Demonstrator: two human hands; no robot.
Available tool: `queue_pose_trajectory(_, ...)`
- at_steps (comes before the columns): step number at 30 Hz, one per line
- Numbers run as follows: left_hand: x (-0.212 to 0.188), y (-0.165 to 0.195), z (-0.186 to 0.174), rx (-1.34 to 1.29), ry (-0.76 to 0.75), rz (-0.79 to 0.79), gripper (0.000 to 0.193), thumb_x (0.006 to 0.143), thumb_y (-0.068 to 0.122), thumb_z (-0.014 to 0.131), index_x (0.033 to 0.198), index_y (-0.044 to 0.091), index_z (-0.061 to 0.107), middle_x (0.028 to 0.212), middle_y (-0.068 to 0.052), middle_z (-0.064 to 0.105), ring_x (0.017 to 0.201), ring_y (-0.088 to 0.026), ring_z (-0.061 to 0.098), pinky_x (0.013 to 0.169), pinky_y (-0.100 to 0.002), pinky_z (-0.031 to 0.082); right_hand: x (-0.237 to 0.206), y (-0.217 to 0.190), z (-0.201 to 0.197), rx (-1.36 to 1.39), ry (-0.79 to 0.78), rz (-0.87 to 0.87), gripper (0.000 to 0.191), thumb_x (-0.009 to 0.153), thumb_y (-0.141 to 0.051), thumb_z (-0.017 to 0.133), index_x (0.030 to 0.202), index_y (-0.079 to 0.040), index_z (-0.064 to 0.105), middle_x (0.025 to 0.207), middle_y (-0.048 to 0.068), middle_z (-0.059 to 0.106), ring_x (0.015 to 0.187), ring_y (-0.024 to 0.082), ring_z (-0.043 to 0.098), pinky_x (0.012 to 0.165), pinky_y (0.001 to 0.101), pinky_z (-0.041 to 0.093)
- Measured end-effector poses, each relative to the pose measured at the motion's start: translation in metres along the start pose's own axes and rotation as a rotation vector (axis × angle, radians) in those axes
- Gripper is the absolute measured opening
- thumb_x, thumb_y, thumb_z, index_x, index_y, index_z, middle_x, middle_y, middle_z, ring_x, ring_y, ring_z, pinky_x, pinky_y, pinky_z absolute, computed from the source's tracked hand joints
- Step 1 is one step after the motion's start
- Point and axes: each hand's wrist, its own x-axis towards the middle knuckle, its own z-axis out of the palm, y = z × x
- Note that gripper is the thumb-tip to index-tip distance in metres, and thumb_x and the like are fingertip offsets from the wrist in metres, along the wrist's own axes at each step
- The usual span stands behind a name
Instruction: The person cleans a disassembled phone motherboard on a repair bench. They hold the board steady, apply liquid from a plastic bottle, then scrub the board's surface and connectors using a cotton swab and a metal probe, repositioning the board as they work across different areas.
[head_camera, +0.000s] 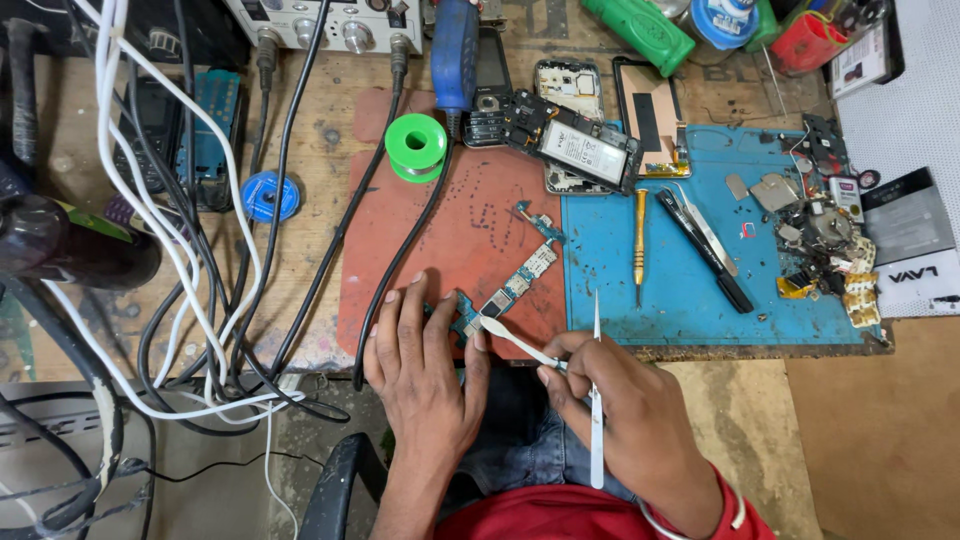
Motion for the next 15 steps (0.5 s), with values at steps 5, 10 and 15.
queue_pose_trajectory(5,-0.0001,-0.0002,0.0014,-0.023,-0.013,0.007,0.043,0.103,0.035,0.057,0.136,0.006,0.062,0.155,-0.013,0.048,0.148,-0.033,0.037,0.118,-0.046,0.023,0.0007,0.0020,0.0033,0.056,0.045,-0.046,0.025,0.083,-0.008,0.080,0.085,-0.005,0.055,0.081,0.003,0.066,0.055,0.017,0.061,0.049,0.0335,0.048)
queue_pose_trajectory(10,-0.0005,-0.0010,0.0019,0.001,0.002,0.007,0.043,0.103,0.035,0.058,0.135,0.007,0.062,0.156,-0.013,0.048,0.147,-0.032,0.037,0.117,-0.046,0.023,0.0004,0.0006,0.0029,0.054,0.005,-0.001,0.026,0.082,-0.007,0.081,0.084,-0.006,0.055,0.083,0.003,0.067,0.055,0.017,0.062,0.048,0.0340,0.048)
queue_pose_trajectory(15,-0.0003,0.0000,0.0017,-0.022,-0.016,0.003,0.043,0.102,0.034,0.058,0.135,0.007,0.063,0.156,-0.013,0.048,0.148,-0.033,0.037,0.117,-0.047,0.023,0.0000,-0.0003,0.0047,0.065,0.038,-0.106,0.029,0.085,-0.007,0.079,0.084,-0.005,0.049,0.086,0.004,0.065,0.062,0.020,0.063,0.052,0.0350,0.048)
